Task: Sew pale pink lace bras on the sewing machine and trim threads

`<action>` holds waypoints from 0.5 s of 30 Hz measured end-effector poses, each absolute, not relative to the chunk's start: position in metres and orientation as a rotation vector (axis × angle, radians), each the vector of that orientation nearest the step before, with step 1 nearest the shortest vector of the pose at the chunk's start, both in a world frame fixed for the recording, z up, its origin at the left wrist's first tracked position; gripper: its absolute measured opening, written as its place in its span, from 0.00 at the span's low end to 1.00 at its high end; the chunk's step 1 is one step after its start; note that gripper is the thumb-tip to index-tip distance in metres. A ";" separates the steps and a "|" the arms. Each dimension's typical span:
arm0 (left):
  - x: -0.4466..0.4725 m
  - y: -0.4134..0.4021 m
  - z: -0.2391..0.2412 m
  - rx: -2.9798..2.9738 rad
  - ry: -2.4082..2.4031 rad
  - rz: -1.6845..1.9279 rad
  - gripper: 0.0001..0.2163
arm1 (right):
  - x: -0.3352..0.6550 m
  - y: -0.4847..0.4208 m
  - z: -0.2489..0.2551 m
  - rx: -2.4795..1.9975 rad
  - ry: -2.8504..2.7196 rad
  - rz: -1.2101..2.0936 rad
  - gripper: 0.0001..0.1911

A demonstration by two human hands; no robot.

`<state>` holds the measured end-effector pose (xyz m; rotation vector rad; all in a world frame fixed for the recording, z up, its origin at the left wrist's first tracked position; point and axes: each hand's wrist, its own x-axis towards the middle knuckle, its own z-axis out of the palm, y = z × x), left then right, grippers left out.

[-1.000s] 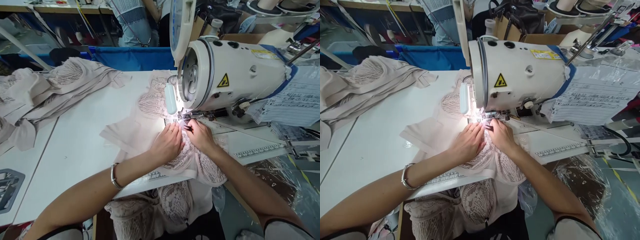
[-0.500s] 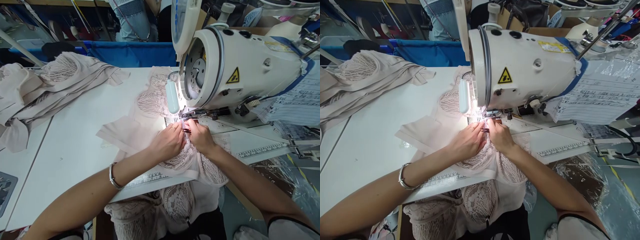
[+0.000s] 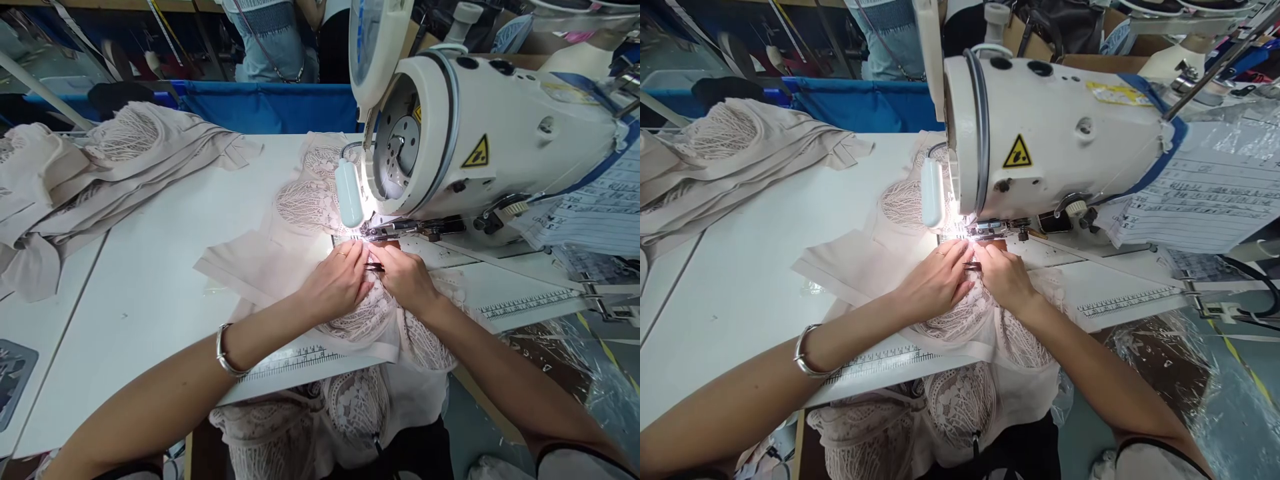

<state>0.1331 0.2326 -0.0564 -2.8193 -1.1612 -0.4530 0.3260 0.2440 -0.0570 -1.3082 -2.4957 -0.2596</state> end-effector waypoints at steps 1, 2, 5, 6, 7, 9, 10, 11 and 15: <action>0.133 0.233 -0.056 -2.814 -1.155 -0.442 0.28 | 0.326 0.244 -0.057 -1.324 -2.501 -0.247 0.21; 0.132 0.233 -0.056 -2.807 -1.146 -0.432 0.28 | 0.326 0.244 -0.057 -1.337 -2.507 -0.232 0.22; 0.132 0.233 -0.054 -2.780 -1.140 -0.419 0.27 | 0.325 0.245 -0.056 -1.358 -2.514 -0.200 0.22; 0.132 0.233 -0.053 -2.773 -1.144 -0.416 0.28 | 0.325 0.245 -0.056 -1.363 -2.516 -0.194 0.23; 0.132 0.233 -0.052 -2.769 -1.149 -0.411 0.28 | 0.325 0.245 -0.056 -1.367 -2.519 -0.186 0.23; 0.132 0.232 -0.052 -2.767 -1.157 -0.397 0.28 | 0.324 0.245 -0.056 -1.367 -2.521 -0.172 0.23; 0.132 0.232 -0.051 -2.769 -1.158 -0.391 0.28 | 0.324 0.245 -0.056 -1.359 -2.518 -0.169 0.23; 0.132 0.232 -0.052 -2.768 -1.161 -0.389 0.28 | 0.324 0.245 -0.056 -1.347 -2.512 -0.169 0.23; 0.130 0.234 -0.053 -2.762 -1.191 -0.399 0.28 | 0.323 0.248 -0.055 -1.330 -2.479 -0.164 0.20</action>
